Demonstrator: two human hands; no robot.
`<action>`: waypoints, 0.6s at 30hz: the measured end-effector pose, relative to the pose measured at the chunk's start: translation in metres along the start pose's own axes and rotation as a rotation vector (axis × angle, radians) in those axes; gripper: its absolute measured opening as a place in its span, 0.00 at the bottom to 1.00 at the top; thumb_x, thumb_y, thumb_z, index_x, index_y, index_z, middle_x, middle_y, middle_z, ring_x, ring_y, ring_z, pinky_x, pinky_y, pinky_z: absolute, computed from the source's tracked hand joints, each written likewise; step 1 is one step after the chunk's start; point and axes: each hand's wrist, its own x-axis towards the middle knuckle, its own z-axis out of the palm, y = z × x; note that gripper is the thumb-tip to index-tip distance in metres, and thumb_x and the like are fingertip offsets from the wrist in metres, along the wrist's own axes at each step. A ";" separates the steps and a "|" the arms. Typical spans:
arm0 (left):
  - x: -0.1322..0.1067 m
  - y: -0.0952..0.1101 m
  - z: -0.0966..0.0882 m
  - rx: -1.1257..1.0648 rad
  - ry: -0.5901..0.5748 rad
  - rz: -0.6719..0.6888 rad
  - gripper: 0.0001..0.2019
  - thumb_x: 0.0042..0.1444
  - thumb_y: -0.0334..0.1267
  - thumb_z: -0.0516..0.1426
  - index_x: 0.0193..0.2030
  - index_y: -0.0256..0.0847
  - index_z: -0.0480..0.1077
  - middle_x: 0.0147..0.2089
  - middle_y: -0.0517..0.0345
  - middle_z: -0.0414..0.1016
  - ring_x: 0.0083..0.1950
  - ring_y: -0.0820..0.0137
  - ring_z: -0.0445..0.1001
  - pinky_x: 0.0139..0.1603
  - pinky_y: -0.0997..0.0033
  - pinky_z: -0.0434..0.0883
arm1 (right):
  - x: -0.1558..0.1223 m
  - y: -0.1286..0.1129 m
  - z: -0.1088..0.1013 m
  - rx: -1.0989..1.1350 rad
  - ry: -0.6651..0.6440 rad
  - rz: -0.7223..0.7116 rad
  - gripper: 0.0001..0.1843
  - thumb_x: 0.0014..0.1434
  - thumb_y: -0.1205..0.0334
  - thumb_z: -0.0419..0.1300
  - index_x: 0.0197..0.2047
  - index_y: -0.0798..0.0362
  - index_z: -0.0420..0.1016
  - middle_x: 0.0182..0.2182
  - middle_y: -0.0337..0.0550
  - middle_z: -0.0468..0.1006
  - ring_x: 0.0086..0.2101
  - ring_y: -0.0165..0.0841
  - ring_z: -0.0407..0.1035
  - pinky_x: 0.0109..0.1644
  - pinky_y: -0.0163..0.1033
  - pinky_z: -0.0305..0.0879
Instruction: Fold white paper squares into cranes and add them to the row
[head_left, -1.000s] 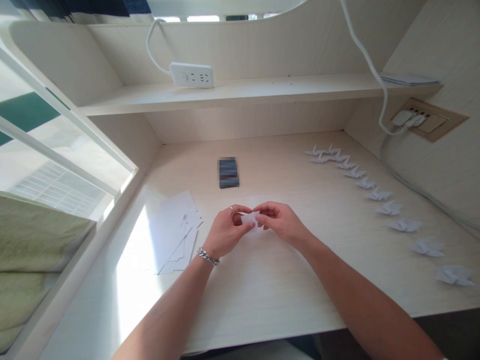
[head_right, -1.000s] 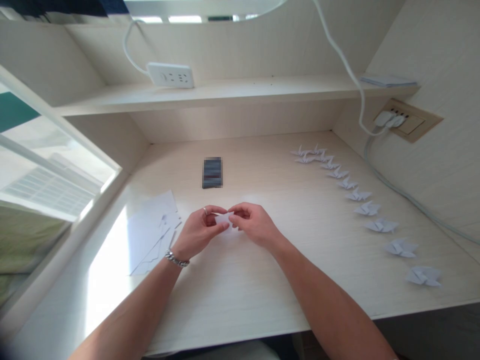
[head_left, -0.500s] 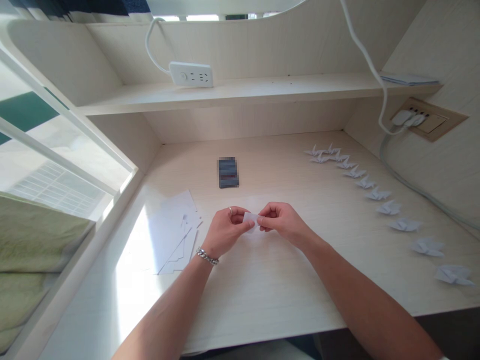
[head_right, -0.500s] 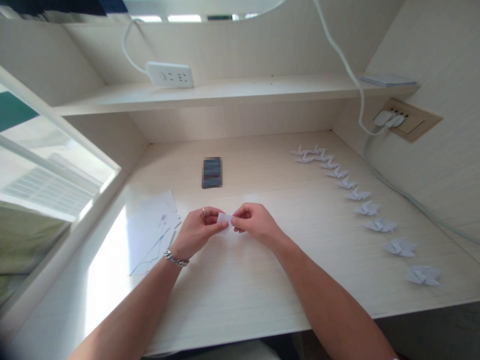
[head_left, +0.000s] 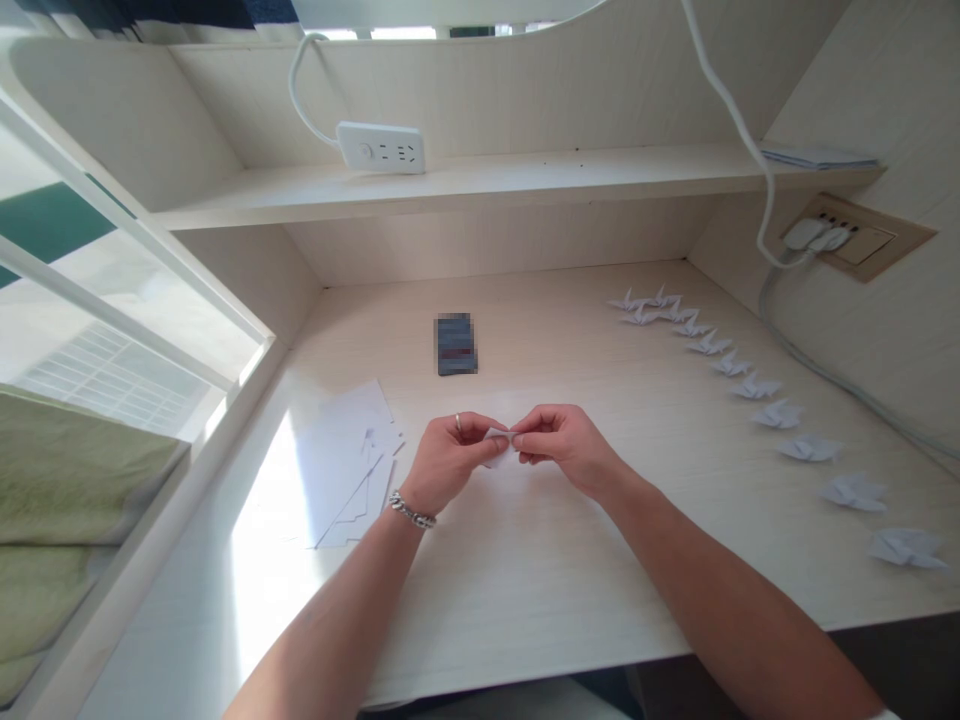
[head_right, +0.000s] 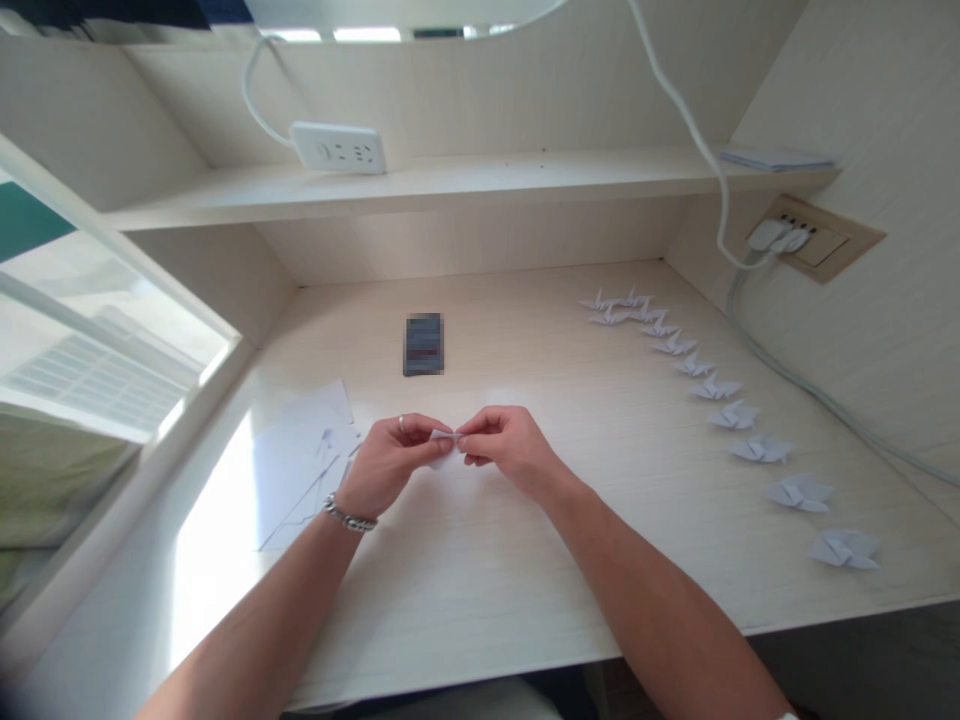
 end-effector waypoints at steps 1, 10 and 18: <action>0.000 0.000 0.000 -0.016 0.006 0.003 0.07 0.47 0.36 0.66 0.32 0.36 0.78 0.28 0.56 0.78 0.29 0.73 0.72 0.33 0.72 0.70 | 0.000 0.000 0.000 0.026 0.003 0.006 0.09 0.41 0.62 0.71 0.27 0.55 0.79 0.19 0.38 0.76 0.22 0.29 0.70 0.30 0.36 0.65; -0.001 0.004 -0.001 -0.024 -0.017 0.022 0.07 0.47 0.37 0.66 0.32 0.36 0.77 0.27 0.58 0.76 0.29 0.74 0.71 0.31 0.74 0.68 | -0.002 0.000 0.003 0.005 0.003 -0.067 0.07 0.45 0.63 0.68 0.30 0.55 0.80 0.21 0.40 0.78 0.25 0.30 0.72 0.32 0.38 0.68; -0.001 -0.001 0.001 0.063 0.033 0.051 0.07 0.48 0.37 0.65 0.33 0.36 0.77 0.28 0.55 0.78 0.30 0.72 0.73 0.31 0.72 0.69 | -0.002 0.003 0.006 -0.031 0.032 -0.092 0.05 0.44 0.65 0.68 0.29 0.55 0.80 0.20 0.40 0.78 0.25 0.31 0.72 0.32 0.38 0.68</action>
